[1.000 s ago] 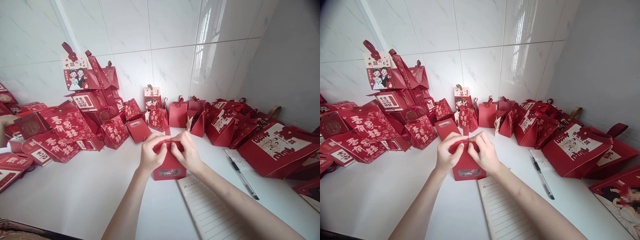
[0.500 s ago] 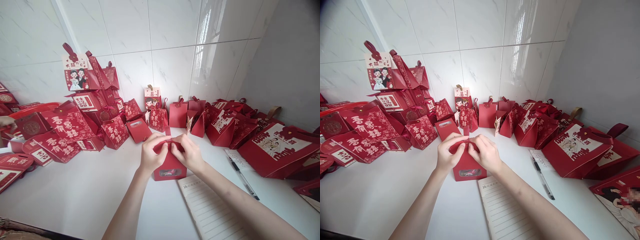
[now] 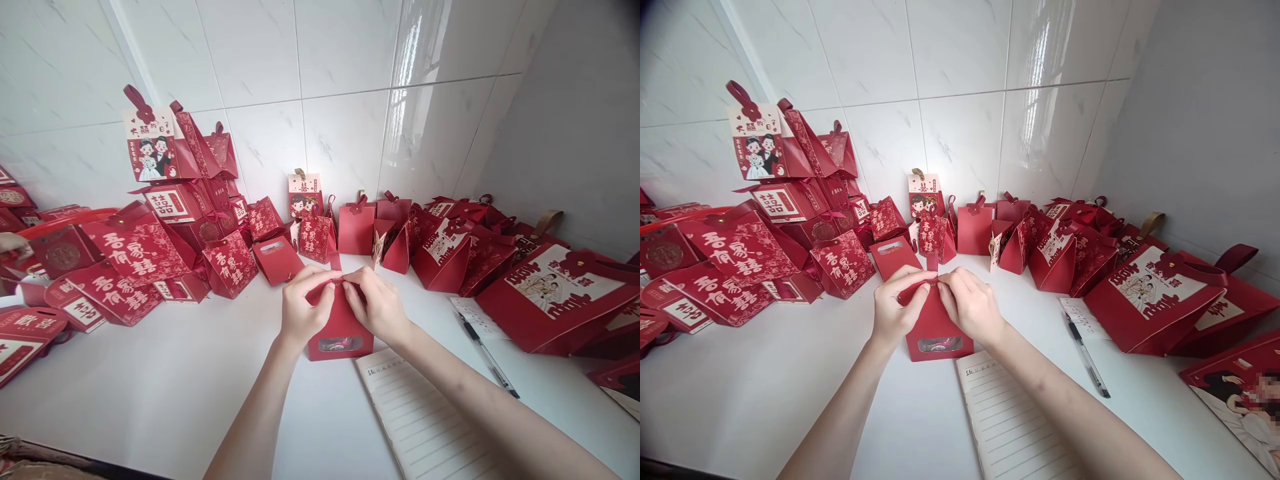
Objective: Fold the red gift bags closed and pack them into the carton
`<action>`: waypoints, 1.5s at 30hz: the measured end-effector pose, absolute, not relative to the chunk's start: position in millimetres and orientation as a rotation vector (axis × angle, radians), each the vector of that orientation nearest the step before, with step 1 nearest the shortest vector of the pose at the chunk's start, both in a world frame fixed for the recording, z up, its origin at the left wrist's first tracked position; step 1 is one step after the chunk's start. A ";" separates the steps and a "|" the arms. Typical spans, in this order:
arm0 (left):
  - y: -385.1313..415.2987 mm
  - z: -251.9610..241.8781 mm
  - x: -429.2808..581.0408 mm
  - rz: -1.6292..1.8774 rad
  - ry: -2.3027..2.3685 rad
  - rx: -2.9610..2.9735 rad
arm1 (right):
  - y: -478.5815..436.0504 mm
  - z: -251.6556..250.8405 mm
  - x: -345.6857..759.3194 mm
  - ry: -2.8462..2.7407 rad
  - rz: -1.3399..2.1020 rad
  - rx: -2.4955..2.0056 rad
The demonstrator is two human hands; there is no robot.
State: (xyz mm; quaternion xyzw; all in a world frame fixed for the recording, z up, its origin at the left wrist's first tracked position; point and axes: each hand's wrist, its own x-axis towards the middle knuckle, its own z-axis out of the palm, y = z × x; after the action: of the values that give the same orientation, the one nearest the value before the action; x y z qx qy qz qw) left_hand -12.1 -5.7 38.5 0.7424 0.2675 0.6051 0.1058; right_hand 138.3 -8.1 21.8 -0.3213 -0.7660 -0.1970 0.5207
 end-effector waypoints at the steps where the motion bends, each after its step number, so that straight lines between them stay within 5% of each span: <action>1: -5.5 38.5 -12.1 1.782 0.785 2.183 | -8.1 22.3 137.9 -1.832 -0.429 -0.763; 16: -4.2 36.7 -12.1 1.785 0.783 2.213 | -10.0 30.8 139.4 -1.838 -0.054 -0.768; 22: 0.3 29.2 -13.5 1.791 0.795 2.166 | -0.5 50.9 158.8 -1.990 0.407 -0.764; 31: 6.5 5.7 -0.4 1.512 1.009 2.002 | 20.6 62.8 205.2 -1.311 0.587 -0.695; 45: -1.1 -0.1 9.0 2.174 0.883 2.006 | 17.1 68.5 199.4 -1.009 1.030 -0.412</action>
State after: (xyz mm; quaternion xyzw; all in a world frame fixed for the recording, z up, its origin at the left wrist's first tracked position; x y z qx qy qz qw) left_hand 9.0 -1.1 -0.1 0.6496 0.2860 0.7039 0.0270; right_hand 199.4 17.1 68.5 -0.1871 -0.4584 0.4682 0.7318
